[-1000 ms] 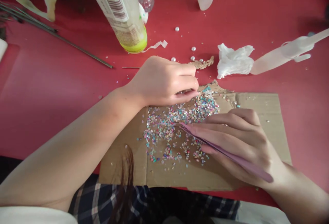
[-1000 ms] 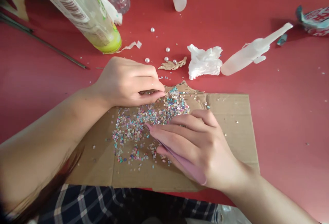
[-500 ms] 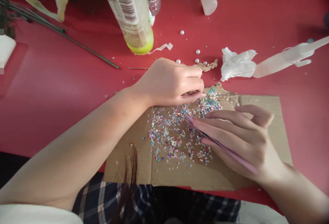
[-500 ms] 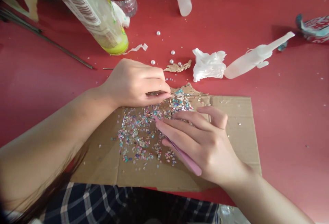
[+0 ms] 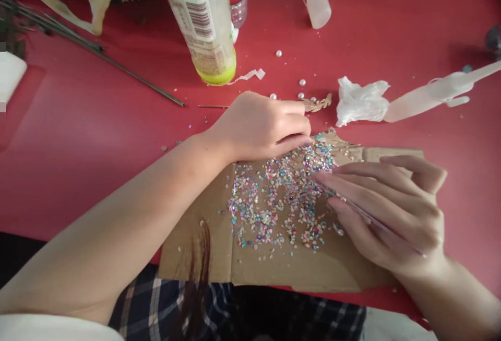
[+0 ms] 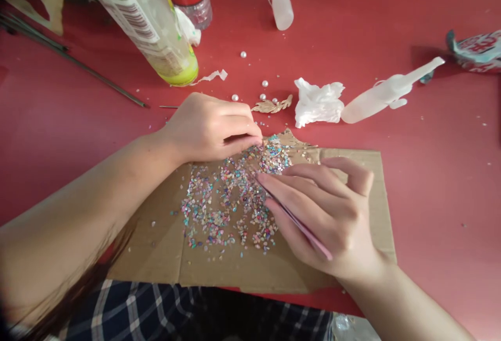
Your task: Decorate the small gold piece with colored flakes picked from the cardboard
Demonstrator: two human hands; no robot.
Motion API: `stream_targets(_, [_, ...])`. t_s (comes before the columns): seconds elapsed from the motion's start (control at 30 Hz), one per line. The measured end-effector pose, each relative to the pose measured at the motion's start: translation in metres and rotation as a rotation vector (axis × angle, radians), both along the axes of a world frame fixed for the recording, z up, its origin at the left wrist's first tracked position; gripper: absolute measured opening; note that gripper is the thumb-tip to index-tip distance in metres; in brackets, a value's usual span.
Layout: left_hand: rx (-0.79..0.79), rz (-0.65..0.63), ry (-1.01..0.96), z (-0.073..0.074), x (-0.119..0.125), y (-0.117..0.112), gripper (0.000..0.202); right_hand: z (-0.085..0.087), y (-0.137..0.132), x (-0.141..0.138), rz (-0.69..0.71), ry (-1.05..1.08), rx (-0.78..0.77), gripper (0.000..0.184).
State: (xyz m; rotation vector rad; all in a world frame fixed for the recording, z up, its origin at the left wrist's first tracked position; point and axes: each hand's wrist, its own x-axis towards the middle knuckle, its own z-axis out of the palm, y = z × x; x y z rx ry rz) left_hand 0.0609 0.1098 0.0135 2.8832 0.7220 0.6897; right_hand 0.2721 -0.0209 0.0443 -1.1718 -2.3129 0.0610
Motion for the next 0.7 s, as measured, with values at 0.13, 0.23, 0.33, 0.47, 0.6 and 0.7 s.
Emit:
stream_targets(0.13, [-0.049,0.032,-0.020,-0.0011,0.0004,0.0013,0.036,-0.0035,0.0039,-0.0001,-0.089,-0.071,0.018,0.026])
stream_targets(0.23, [-0.052,0.038,-0.029,-0.0014,0.0005,0.0018,0.035,-0.0054,0.0047,-0.0022,-0.075,-0.081,-0.014,0.023])
stream_targets(0.33, [-0.039,0.035,-0.052,-0.0017,0.0007,0.0019,0.034,-0.0065,0.0024,-0.0037,0.011,-0.046,-0.085,0.023])
stream_targets(0.47, [-0.030,0.025,-0.079,-0.0017,0.0006,0.0013,0.031,-0.0051,-0.0015,-0.0048,0.193,0.014,-0.174,0.025])
stream_targets(0.6, [-0.021,0.024,-0.080,-0.0017,0.0002,0.0007,0.031,-0.0010,-0.0022,-0.0033,0.333,0.028,-0.187,0.021])
stream_targets(0.7, [-0.021,0.018,-0.083,-0.0017,0.0000,0.0008,0.031,-0.0001,-0.0004,0.0018,0.195,0.050,-0.120,0.021])
